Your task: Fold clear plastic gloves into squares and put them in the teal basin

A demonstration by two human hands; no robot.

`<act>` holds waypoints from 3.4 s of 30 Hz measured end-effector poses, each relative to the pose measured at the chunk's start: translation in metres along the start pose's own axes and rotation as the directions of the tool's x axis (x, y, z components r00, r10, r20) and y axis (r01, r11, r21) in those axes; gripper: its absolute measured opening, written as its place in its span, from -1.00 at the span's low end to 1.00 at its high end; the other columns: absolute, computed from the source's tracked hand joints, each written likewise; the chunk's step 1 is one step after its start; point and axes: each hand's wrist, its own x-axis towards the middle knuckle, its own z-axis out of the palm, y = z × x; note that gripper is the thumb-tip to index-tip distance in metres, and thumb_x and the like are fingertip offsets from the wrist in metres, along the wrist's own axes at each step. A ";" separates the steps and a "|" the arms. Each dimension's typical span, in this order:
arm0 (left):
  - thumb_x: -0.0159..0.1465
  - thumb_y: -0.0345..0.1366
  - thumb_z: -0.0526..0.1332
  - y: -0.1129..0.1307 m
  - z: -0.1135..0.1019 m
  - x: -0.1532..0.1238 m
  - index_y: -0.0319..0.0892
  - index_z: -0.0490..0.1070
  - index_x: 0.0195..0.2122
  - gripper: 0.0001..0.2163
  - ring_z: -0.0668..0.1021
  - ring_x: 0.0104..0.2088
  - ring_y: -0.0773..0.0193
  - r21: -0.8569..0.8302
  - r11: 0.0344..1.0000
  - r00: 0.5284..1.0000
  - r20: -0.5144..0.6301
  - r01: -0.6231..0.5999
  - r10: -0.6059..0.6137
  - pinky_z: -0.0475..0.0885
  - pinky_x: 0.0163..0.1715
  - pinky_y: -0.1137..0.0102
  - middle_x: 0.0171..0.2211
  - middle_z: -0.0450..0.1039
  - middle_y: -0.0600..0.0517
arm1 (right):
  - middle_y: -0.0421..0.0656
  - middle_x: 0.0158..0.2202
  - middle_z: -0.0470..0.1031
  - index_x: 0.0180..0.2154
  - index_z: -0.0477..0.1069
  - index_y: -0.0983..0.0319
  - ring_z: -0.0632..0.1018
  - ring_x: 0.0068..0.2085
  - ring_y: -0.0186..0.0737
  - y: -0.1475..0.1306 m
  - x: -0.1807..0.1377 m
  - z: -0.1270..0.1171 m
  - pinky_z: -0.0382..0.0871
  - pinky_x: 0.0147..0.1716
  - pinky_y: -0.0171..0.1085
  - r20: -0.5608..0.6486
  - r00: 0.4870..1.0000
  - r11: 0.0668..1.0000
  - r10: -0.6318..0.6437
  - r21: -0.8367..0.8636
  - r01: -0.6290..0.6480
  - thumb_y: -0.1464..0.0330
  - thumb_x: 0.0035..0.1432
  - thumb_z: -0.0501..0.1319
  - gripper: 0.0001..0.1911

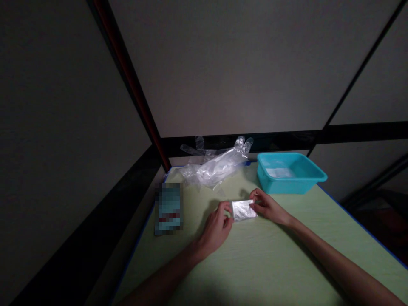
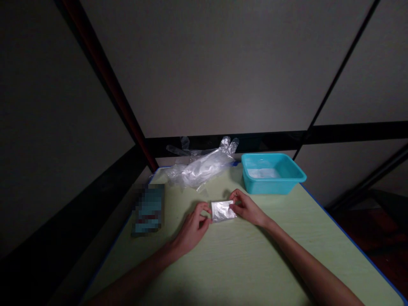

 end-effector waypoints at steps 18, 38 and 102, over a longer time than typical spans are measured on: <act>0.01 -0.60 0.06 -0.016 0.005 0.006 -0.09 -0.07 -0.06 -0.49 0.42 -0.53 0.49 -0.333 0.919 0.976 0.034 0.212 -0.213 0.27 -0.57 0.56 -0.29 0.18 0.09 | -0.07 -0.29 0.41 -0.25 0.24 0.24 0.48 -0.34 -0.19 -0.013 -0.009 0.008 0.40 -0.45 -0.25 -0.247 0.955 0.905 -0.167 -0.423 0.048 0.25 0.16 0.00 -0.79; 0.02 -0.50 0.01 -0.020 0.004 0.018 -0.14 0.06 -0.20 -0.69 0.39 -0.66 0.51 -0.402 0.871 0.959 0.121 0.283 -0.256 0.30 -0.67 0.56 -0.40 0.20 0.16 | 0.05 0.23 -0.20 0.21 -0.18 0.38 -0.12 0.23 -0.09 -0.002 -0.021 0.042 -0.07 0.15 -0.07 0.289 0.939 0.432 -0.186 -0.835 0.342 0.05 0.17 -0.09 -0.27; 0.24 -0.16 0.03 0.008 -0.032 -0.005 -0.03 -0.15 0.20 -0.47 -0.15 0.22 0.15 0.423 0.797 0.805 0.579 -0.430 0.127 -0.16 0.15 0.13 0.25 -0.24 -0.01 | 0.09 0.23 -0.21 0.21 -0.19 0.38 -0.14 0.23 -0.07 0.003 -0.024 0.037 -0.09 0.14 -0.03 0.306 0.936 0.408 -0.175 -0.842 0.351 0.00 0.14 -0.09 -0.22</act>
